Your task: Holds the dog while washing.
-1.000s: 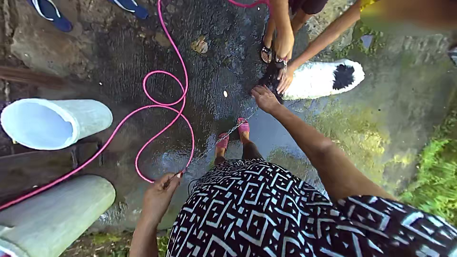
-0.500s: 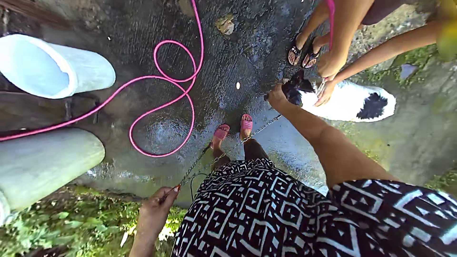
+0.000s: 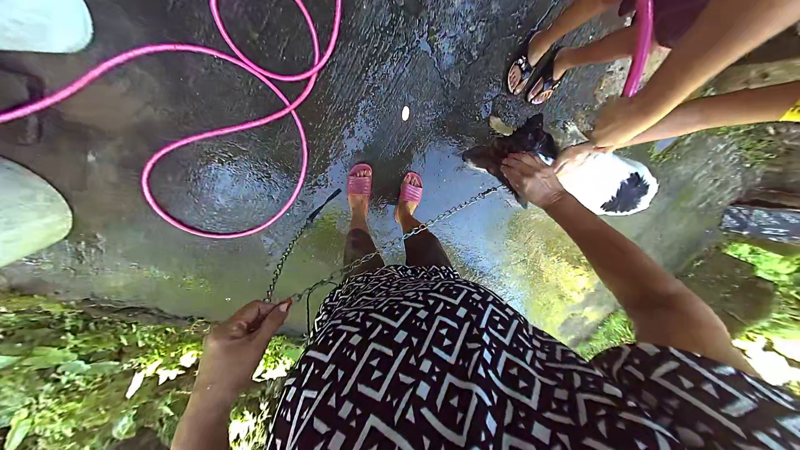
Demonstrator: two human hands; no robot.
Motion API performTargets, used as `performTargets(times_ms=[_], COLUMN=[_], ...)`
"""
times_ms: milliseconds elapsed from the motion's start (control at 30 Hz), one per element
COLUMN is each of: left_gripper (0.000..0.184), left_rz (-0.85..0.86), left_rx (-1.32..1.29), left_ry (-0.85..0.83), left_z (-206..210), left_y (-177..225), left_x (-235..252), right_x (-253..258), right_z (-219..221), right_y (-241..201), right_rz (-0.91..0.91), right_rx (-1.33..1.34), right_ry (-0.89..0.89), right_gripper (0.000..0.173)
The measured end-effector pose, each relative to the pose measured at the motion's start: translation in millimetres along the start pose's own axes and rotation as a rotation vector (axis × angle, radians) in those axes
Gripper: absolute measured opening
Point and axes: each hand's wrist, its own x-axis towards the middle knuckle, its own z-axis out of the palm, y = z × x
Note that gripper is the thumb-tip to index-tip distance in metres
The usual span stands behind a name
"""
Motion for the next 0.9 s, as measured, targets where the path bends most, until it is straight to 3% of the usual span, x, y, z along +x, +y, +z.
performTargets(times_ms=[100, 200, 267, 333, 400, 533, 600, 733, 867, 900], left_gripper=[0.026, 0.028, 0.030, 0.031, 0.031, 0.033, 0.034, 0.035, 0.034, 0.035], left_rz=[-0.020, -0.022, -0.010, -0.009, -0.019, -0.045, -0.055, -0.053, -0.047, -0.042], left_rx=[-0.014, -0.025, -0.030, -0.047, -0.066, -0.084, -0.094, -0.103, -0.085, -0.083], left_ry=[-0.023, -0.042, -0.040, -0.032, -0.028, -0.050, -0.053, -0.050, -0.062, -0.058], left_z=[2, 4, 4, 4, 5, 10, 14, 19, 18, 18], left_y=[-11, -20, -24, -25, -25, -35, -40, -50, -55, -56], left_x=[6, 7, 7, 8, 8, 8, 7, 7, 7, 7], right_x=[51, 112, 134, 140, 142, 156, 164, 172, 148, 139], right_z=[-4, -6, 9, 28, 38, 35, 31, 33, 69, 80], right_y=[-3, 14, 15, 7, 5, 8, 14, 9, -29, -33], right_rz=[0.220, 0.449, 0.478, 0.443, 0.452, 0.526, 0.552, 0.507, 0.514, 0.510], right_rx=[0.000, 0.012, -0.077, -0.174, -0.230, -0.221, -0.194, -0.240, -0.488, -0.529], right_ry=[-0.050, -0.488, -0.785, -0.952, -1.001, -0.994, -1.052, -1.153, -1.134, -1.111], right_gripper=[0.028, 0.053, 0.081, 0.092, 0.084, 0.045, 0.038, 0.043, 0.084, 0.085])
